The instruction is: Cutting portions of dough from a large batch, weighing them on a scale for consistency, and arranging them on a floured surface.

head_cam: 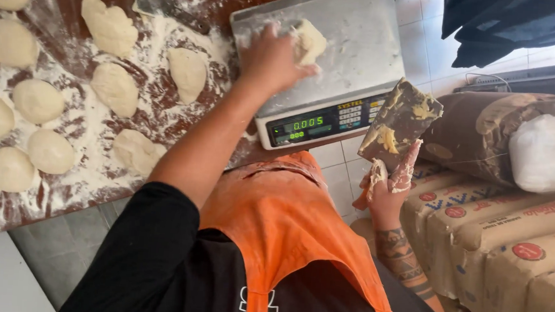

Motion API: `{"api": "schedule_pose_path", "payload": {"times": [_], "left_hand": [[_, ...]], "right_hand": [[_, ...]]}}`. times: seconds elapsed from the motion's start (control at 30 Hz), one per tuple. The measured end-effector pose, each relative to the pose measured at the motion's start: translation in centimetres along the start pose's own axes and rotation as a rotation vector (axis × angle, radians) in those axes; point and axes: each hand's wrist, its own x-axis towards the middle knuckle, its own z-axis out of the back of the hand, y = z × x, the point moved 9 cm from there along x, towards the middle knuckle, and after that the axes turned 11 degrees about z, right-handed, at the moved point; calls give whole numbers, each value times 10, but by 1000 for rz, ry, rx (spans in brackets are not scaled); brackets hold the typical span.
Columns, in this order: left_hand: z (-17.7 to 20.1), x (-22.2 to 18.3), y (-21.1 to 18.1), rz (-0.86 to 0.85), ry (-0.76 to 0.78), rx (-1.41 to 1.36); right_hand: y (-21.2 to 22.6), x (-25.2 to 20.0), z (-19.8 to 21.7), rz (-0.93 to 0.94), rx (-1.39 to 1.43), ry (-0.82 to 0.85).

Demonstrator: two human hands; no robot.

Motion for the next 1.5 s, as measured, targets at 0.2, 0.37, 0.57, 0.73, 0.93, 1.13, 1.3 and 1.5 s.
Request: {"api": "schedule_pose_path", "payload": {"times": [0.2,0.37,0.57,0.73,0.93,1.13,1.3,1.5], "left_hand": [[76,-44,23,-42,-323,-335],[79,-51,64,-162,-304,-883],[47,-83,122,307,-198,-690],[31,-112,175,366,-357,-436],[14,-123,232,377,-365,-350],[-85,-82,299,288,-258,-27],[-111,-81,289,87,-267,25],[-92,-76,309,283,-108,-366]], "right_hand": [[-26,26,17,52,76,49],[-19,41,8,59,-15,103],[-14,49,-9,95,82,136],[7,49,-27,367,228,176],[3,48,-49,384,117,212],[20,26,-90,392,-176,385],[-16,10,-115,454,-463,526],[-19,-15,-119,552,-517,503]]}}
